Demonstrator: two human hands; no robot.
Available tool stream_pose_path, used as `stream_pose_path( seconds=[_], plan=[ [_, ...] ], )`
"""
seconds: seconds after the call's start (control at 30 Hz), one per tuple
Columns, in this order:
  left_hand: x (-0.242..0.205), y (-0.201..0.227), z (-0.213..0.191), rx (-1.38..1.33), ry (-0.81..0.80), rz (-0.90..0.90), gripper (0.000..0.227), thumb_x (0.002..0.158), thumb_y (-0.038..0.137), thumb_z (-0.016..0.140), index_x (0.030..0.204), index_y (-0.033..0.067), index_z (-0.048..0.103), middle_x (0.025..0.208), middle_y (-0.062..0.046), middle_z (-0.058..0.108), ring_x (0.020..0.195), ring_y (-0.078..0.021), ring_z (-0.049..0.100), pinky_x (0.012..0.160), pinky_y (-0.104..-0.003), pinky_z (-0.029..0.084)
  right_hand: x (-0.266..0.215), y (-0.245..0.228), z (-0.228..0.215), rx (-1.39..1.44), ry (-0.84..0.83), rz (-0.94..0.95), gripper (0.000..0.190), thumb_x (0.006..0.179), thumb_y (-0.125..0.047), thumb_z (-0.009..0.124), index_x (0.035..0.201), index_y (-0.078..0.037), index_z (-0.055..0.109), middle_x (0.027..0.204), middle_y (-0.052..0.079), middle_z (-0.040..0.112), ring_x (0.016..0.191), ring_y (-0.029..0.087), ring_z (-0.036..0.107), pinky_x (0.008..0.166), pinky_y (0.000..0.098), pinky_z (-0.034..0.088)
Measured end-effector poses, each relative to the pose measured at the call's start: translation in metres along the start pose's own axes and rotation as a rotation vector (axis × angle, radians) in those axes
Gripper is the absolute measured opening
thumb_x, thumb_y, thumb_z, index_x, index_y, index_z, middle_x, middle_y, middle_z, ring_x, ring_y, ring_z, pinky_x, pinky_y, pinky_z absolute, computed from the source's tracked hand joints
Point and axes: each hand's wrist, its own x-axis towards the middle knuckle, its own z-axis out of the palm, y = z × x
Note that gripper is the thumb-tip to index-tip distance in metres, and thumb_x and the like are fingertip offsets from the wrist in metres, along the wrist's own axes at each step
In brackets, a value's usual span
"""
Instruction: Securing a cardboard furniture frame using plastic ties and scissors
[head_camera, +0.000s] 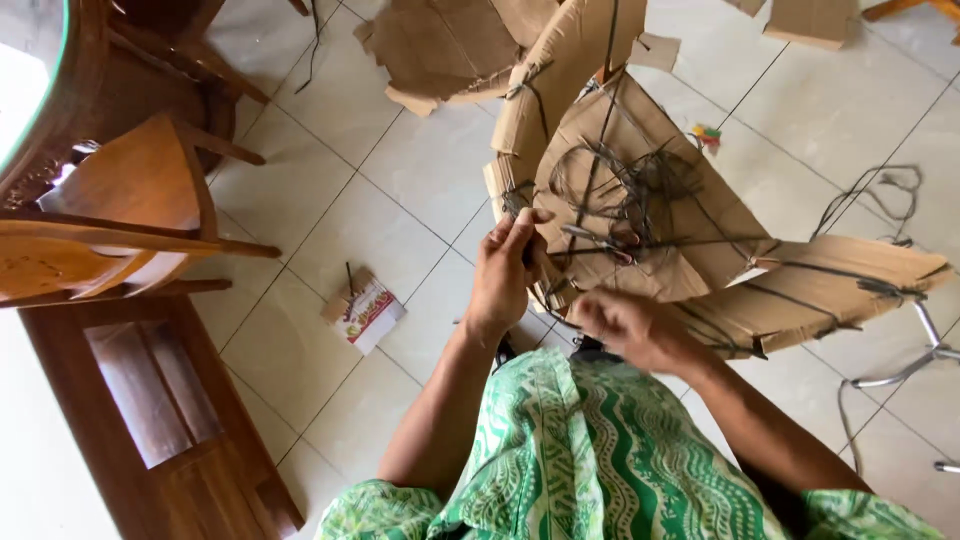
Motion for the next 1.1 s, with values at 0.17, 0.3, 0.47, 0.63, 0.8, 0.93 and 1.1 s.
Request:
stream_pose_path(
  seconds=[0.17,0.3,0.47,0.63,0.8,0.93,1.1],
  plan=[
    [-0.048,-0.048,0.012,0.728,-0.191,0.315,0.020,0.102,0.015,0.058,0.091,0.0055,0.071,0.066,-0.013,0.067,0.063,-0.0223,0.061,0.066,-0.034,0.054,0.001,-0.018,-0.020,0.522,0.207,0.151,0.085,0.096,-0.073,0.027,0.142,-0.012,0.065,0.140,0.021,0.064,0.131,0.040,0.058,0.112,0.0558,0.042],
    [-0.064,-0.094,0.005,0.930,-0.222,0.250,0.022,0.103,0.027,0.065,0.084,0.0149,0.067,0.061,-0.005,0.060,0.053,-0.0230,0.057,0.053,-0.031,0.047,0.014,-0.018,-0.016,0.673,0.215,0.148,0.061,0.101,-0.047,0.044,0.144,-0.007,0.061,0.096,0.014,0.072,0.085,0.018,0.062,0.063,0.0350,0.064],
    [-0.074,-0.081,-0.001,0.651,-0.145,0.086,0.044,0.095,0.016,0.060,0.136,0.0035,0.064,0.124,-0.024,0.068,0.117,-0.0356,0.062,0.105,-0.053,0.047,0.019,0.020,-0.015,0.370,0.288,-0.313,0.044,0.111,-0.029,0.041,0.131,0.004,0.062,0.062,0.000,0.048,0.056,0.013,0.049,0.064,0.0310,0.056],
    [-0.058,-0.058,0.003,0.398,-0.160,0.193,0.057,0.094,0.032,0.051,0.144,0.0043,0.060,0.138,-0.020,0.063,0.127,-0.0304,0.059,0.112,-0.052,0.042,-0.007,-0.035,-0.008,0.066,0.287,-0.315,0.024,0.106,-0.017,0.053,0.116,-0.001,0.068,0.087,0.023,0.073,0.088,0.038,0.075,0.078,0.0492,0.060],
    [-0.058,-0.042,0.018,0.041,-0.220,0.123,0.061,0.089,0.029,0.048,0.138,-0.0029,0.064,0.121,-0.013,0.070,0.112,-0.0193,0.065,0.102,-0.034,0.049,-0.007,-0.007,0.000,-0.088,0.245,-0.312,0.020,0.104,-0.015,0.054,0.112,-0.006,0.070,0.082,0.021,0.075,0.070,0.035,0.075,0.072,0.0487,0.062],
    [-0.052,-0.037,0.014,0.181,-0.093,0.237,0.031,0.097,0.022,0.074,0.115,-0.0035,0.072,0.081,-0.013,0.075,0.074,-0.0088,0.068,0.065,-0.018,0.052,-0.010,-0.021,-0.004,-0.284,0.141,-0.303,0.015,0.100,-0.008,0.059,0.106,-0.001,0.071,0.083,0.023,0.075,0.071,0.035,0.075,0.073,0.0473,0.062],
    [-0.062,-0.017,0.015,0.298,-0.068,0.313,0.023,0.099,0.022,0.073,0.100,-0.0003,0.076,0.074,-0.013,0.072,0.078,-0.0108,0.066,0.080,-0.021,0.050,-0.003,0.010,-0.007,-0.159,0.425,-0.403,0.024,0.103,-0.023,0.064,0.117,-0.007,0.073,0.101,0.016,0.073,0.097,0.032,0.070,0.093,0.0473,0.053]
  ],
)
